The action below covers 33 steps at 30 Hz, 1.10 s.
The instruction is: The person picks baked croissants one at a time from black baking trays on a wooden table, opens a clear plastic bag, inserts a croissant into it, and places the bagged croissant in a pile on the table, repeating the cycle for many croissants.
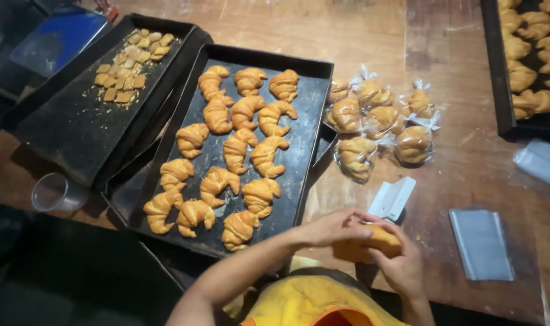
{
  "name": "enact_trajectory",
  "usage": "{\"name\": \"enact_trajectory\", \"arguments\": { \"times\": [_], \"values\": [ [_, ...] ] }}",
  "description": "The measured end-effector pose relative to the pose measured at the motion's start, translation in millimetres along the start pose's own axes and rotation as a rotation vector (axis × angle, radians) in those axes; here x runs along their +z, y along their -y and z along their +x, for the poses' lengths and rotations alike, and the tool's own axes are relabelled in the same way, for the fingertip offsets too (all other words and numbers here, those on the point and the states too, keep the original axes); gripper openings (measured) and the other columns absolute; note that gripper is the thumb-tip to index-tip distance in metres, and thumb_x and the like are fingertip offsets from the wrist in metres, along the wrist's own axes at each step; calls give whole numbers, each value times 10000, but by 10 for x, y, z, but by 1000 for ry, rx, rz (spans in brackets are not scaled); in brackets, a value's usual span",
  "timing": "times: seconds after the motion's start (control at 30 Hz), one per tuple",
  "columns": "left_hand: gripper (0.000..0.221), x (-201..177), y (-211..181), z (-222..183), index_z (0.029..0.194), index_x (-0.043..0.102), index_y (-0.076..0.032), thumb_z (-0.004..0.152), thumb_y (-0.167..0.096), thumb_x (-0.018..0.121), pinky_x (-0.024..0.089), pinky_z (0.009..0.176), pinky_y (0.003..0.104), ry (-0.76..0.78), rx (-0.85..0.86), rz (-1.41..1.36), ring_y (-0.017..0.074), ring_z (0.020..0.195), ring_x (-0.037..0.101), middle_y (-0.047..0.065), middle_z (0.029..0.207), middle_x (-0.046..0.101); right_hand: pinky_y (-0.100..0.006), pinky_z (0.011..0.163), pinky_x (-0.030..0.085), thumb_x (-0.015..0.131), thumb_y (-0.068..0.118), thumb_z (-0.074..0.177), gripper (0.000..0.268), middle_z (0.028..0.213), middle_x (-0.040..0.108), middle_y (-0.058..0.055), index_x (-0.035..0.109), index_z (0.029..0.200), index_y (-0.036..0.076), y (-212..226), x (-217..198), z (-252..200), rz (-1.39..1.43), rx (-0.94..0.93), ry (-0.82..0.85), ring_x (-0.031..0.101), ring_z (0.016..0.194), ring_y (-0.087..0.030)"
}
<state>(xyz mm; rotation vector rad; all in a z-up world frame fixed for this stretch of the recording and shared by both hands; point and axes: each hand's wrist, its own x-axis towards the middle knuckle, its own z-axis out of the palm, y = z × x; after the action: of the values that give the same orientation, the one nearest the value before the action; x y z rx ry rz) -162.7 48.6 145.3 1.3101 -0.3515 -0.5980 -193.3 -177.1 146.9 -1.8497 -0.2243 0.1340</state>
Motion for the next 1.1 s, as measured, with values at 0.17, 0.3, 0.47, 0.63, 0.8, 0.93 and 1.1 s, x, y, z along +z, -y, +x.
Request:
{"name": "enact_trajectory", "arguments": {
  "times": [0.17, 0.3, 0.47, 0.63, 0.8, 0.93, 1.1],
  "values": [
    [461, -1041, -14, 873, 1288, 641, -54, 932, -341, 695, 558, 839, 365, -407, 54, 541, 241, 962, 676, 128, 1129, 704, -377, 1053, 501, 751, 39, 918, 519, 1324, 672, -158, 563, 1394, -43, -504, -200, -279, 429, 79, -374, 641, 1194, -245],
    [853, -2658, -82, 1408, 1504, 436, -111, 770, -281, 836, 401, 1122, 537, -1026, 174, 1235, 530, 1375, 400, 347, 1570, 295, -570, 1069, 463, 593, 173, 995, 586, 1454, 552, -222, 443, 1533, -4, -1044, -501, -436, 1007, 244, -357, 572, 1304, -383],
    [999, -3419, -313, 1498, 1564, 318, -311, 734, -391, 869, 354, 1083, 612, -1041, -310, 1233, 484, 1452, 256, 199, 1632, 185, -701, 1018, 377, 547, 306, 972, 703, 1580, 398, -228, 320, 1607, 109, -1501, -693, -255, 1224, 350, -295, 398, 1396, -460],
    [779, -3707, 18, 1645, 1441, 512, -364, 759, -439, 883, 413, 1131, 529, -1033, -371, 1112, 396, 1383, 418, 150, 1486, 413, -753, 1162, 227, 543, 342, 1123, 715, 1683, 251, -322, 246, 1645, -45, -192, -569, 353, 1750, -2, -6, 251, 1503, -570],
    [699, -2580, -587, 1109, 1387, 530, -12, 1007, -592, 446, 609, 685, 467, -307, 93, -847, 400, 847, 732, 242, 1066, 702, -695, 1189, 329, 667, 268, 954, 703, 1572, 396, -257, 385, 1546, 14, 591, -355, 903, 1085, -104, -157, 395, 1461, -476],
    [741, -1418, -661, 535, 1434, 512, -35, 1040, -644, 356, 601, 737, 474, -61, 90, -968, 400, 929, 724, 219, 1190, 696, -573, 1241, 363, 785, 154, 921, 666, 1561, 464, -245, 468, 1487, 2, 869, -180, 1077, 491, -375, -190, 447, 1456, -422],
    [641, -524, -429, 92, 1526, 454, -34, 1087, -498, 404, 551, 1077, 459, -19, -28, -1120, 300, 1281, 625, 152, 1410, 650, -536, 1183, 427, 842, 131, 852, 624, 1492, 486, -184, 534, 1383, 23, 1511, -145, 1118, -327, -1103, 331, 489, 1404, -434]
  ]
}}
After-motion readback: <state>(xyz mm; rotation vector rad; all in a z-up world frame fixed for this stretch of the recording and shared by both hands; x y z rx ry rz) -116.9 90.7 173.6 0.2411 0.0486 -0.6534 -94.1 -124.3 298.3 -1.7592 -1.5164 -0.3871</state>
